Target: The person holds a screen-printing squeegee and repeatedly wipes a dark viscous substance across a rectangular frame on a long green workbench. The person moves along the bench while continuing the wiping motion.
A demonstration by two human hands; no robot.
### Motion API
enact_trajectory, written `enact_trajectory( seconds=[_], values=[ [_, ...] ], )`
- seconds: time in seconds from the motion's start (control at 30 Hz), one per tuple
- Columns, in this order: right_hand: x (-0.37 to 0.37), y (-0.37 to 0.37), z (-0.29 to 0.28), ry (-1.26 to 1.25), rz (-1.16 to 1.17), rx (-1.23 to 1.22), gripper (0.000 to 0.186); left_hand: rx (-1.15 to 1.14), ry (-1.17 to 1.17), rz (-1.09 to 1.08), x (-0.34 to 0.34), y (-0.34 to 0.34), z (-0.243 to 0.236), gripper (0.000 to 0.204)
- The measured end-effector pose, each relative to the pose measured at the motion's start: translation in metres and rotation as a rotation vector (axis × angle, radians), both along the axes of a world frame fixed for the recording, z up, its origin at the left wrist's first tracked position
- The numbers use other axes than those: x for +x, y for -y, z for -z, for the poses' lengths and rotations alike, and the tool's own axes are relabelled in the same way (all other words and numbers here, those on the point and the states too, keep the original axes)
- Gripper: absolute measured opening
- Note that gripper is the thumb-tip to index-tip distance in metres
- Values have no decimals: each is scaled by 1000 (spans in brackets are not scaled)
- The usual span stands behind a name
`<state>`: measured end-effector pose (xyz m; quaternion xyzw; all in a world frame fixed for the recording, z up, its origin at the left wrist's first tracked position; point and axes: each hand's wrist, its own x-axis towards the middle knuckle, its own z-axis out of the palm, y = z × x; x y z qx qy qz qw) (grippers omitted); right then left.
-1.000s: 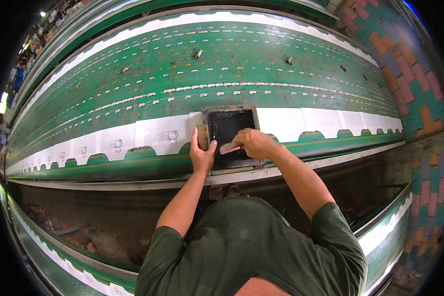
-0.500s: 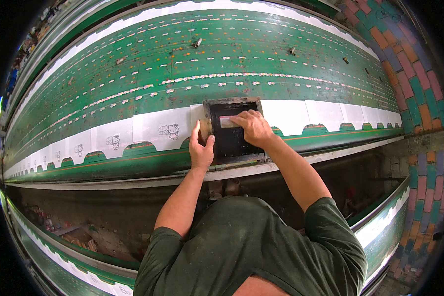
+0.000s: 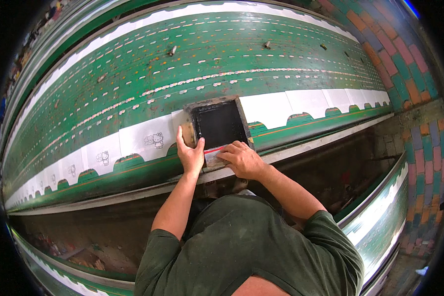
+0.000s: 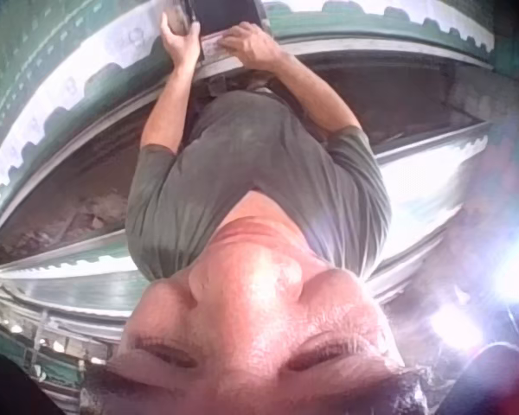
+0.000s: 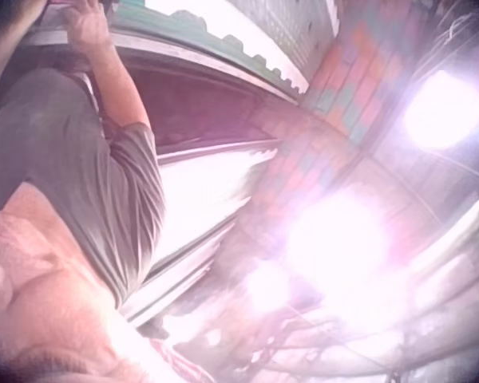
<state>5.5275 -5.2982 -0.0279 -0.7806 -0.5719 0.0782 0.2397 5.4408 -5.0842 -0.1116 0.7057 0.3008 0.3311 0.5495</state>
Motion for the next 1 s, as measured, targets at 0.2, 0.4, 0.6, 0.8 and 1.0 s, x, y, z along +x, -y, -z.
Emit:
enact_trajectory(
  seconds=[0.2, 0.4, 0.6, 0.8, 1.0],
  values=[
    [19, 50, 14, -61, 344, 322, 36, 118, 8, -48, 5, 12, -7, 96],
    [59, 129, 31, -560, 596, 441, 33, 267, 60, -34, 52, 76, -15, 94],
    [120, 210, 42, -428, 583, 464, 32, 62, 170, -31, 121, 170, -6, 95],
    [153, 250, 24, -26, 280, 327, 38, 130, 80, -48, 151, 208, 8, 96],
    [157, 222, 0, 185, -74, 65, 54, 152, 47, -51, 158, 213, 9, 98]
  ],
)
